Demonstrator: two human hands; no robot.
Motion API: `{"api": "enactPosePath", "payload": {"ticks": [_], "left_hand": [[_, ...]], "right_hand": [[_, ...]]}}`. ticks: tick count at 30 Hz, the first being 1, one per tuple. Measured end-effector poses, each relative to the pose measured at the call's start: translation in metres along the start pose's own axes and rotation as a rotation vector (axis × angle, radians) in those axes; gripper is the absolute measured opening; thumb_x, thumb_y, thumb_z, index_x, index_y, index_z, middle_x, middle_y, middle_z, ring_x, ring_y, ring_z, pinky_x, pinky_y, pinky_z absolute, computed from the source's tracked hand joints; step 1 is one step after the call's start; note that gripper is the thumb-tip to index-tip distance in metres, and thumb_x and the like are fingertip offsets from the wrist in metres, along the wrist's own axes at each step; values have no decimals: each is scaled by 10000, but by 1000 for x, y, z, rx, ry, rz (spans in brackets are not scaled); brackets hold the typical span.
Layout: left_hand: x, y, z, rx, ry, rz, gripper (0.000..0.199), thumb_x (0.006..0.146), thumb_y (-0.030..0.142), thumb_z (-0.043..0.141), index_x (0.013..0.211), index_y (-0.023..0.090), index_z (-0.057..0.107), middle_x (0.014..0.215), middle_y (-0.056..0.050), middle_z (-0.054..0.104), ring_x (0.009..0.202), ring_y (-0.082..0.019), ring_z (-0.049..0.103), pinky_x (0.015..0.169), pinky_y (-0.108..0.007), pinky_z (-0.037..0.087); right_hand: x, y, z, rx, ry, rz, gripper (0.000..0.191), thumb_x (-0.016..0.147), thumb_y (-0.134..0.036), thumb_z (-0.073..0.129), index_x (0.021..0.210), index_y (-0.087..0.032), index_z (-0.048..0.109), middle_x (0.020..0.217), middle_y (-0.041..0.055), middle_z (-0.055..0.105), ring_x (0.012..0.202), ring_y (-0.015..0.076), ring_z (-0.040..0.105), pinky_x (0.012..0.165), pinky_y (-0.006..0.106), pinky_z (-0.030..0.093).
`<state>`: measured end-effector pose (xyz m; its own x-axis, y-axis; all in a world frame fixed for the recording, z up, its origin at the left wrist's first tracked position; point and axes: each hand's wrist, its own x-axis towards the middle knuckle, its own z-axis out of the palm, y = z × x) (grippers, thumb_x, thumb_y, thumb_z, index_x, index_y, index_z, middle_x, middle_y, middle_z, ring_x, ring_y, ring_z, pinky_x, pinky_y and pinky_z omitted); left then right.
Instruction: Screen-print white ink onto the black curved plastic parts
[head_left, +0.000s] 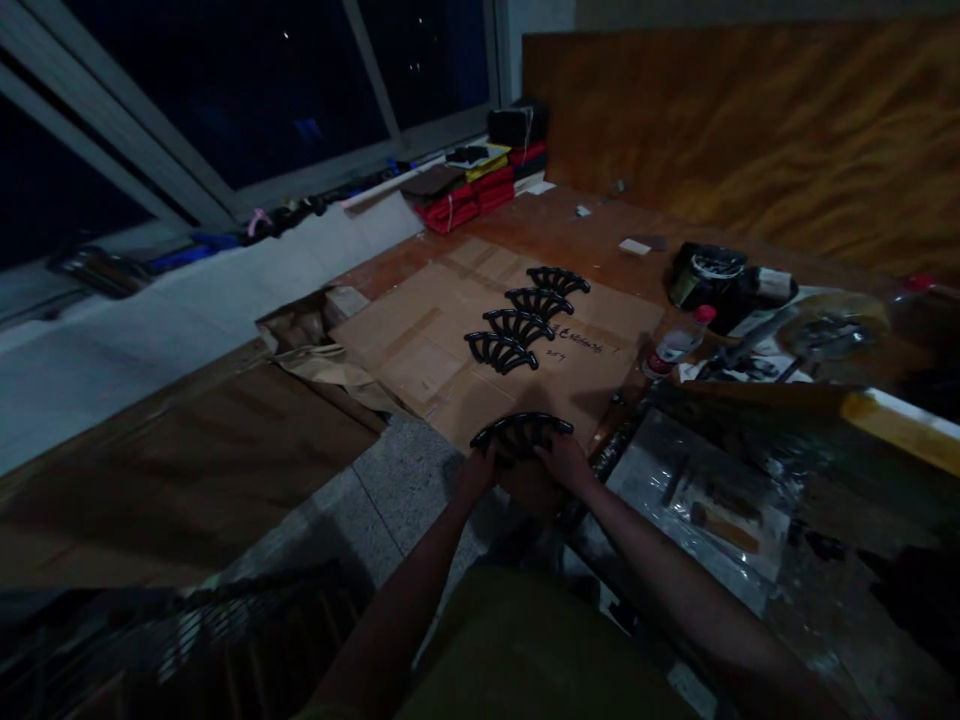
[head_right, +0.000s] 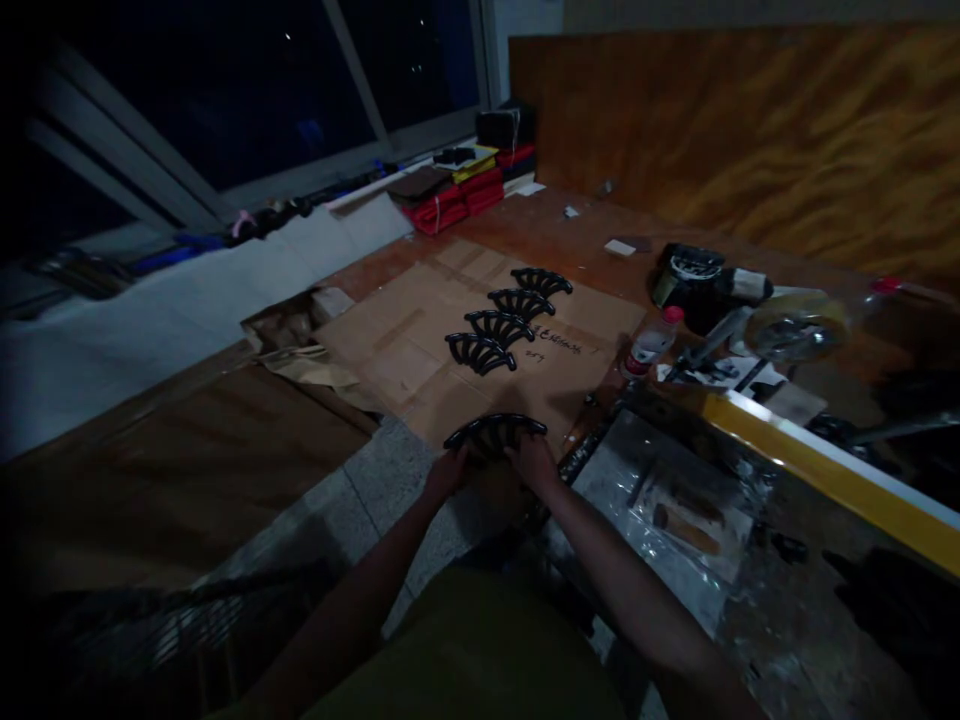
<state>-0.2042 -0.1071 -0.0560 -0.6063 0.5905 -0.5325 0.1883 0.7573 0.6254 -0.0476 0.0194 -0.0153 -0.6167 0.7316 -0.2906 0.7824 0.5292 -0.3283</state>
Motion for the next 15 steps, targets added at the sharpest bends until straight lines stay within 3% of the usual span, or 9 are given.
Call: {"api": "enactPosePath", "payload": {"ticks": [5,8,11,13,15], "left_hand": [[33,18,-19,222,103,17,454,982,413,361,1246,126,594,1182,-208,701,1114,-293,666,911,-369,480],[33,23,-26,308,192,36,508,971,445,385,1305,96,543,1200,-236,671,1153,-322,631,946,-417,469],[14,27,-13,382,296,189,531,958,470,405,1356,132,504,1360,-211,570,1273,-314,528,1034,-432,419],[-1,31,4,458,312,370,510,922,476,481,1342,193,540,1431,-155,526,1315,-312,472,1083,-447,380],[-10,37,22,541,294,459,512,885,444,546,1343,216,561,1461,-137,506,1338,-345,429,1106,-504,346]], "right_hand": [[7,-15,5,118,-126,-8,427,956,-404,539,1240,-99,631,1202,183,669,1154,264,608,955,330,441],[7,-16,8,187,-121,-29,472,936,-375,573,1321,-101,591,1278,184,642,1217,268,580,1012,340,422],[6,-12,12,240,-106,-33,475,930,-320,576,1363,-122,566,1348,167,610,1276,265,548,1065,355,397],[6,-10,13,260,-104,-28,462,939,-314,555,1361,-128,572,1367,162,599,1287,267,543,1075,364,395],[6,-8,14,262,-112,-15,450,944,-329,539,1342,-124,590,1354,168,608,1274,272,556,1067,367,405]]}}
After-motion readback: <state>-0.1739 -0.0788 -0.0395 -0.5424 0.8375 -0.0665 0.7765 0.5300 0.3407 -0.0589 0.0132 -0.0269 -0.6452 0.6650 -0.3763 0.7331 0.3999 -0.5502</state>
